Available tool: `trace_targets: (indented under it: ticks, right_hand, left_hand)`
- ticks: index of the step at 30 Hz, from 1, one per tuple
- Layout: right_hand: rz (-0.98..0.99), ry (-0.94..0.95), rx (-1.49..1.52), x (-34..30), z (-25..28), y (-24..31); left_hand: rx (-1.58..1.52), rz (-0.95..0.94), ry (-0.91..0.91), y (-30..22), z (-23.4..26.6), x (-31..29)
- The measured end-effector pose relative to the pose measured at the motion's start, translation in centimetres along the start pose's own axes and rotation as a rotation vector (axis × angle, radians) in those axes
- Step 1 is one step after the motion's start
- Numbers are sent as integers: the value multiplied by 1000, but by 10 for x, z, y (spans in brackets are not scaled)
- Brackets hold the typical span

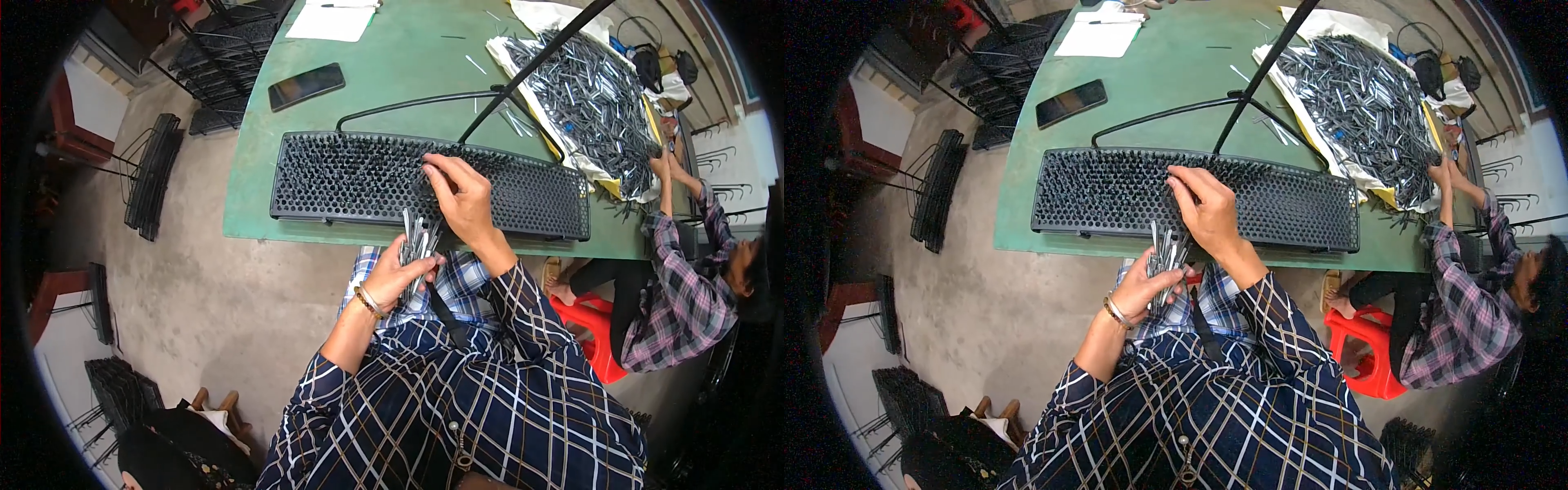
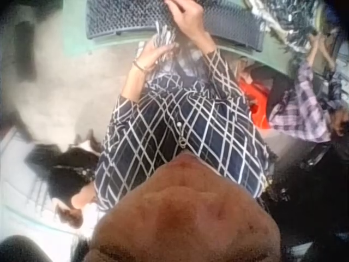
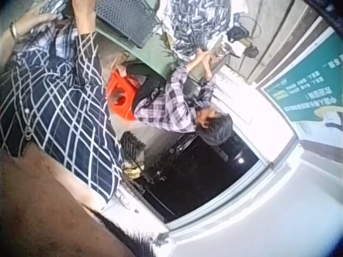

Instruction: Picking up small metal pins from a pile and inserting them into a perforated black tray.

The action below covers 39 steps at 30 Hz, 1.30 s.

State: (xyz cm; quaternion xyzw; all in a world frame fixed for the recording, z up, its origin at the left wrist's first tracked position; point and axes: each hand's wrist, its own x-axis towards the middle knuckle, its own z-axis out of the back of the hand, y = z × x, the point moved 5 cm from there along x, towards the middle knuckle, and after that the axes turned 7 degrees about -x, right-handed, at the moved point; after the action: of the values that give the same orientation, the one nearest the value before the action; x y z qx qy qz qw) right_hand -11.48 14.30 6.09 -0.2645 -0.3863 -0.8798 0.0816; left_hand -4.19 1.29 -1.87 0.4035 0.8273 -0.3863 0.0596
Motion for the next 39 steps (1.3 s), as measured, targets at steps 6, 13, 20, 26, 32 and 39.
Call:
trace_targets:
  ticks: [6, 13, 20, 26, 32, 39]
  right_hand:
    - [102, 57, -107, -4, -2, 0]
    - [218, 86, -198, 0, -5, 13]
    - [248, 96, -205, -5, -6, 12]
    - [179, 182, -251, -6, -7, 13]
    - [-216, 542, 123, -15, 2, 2]
    - [-575, 536, 497, -29, 11, -15]
  left_hand:
    - [29, 24, 5, -2, -5, 3]
    - [73, 7, -7, -3, -5, 0]
    - [94, -2, -26, -5, -5, 1]
    - [116, -7, -51, -5, -6, -3]
    - [132, -3, 38, -5, -4, -2]
    - [183, 10, 97, -4, -8, 5]
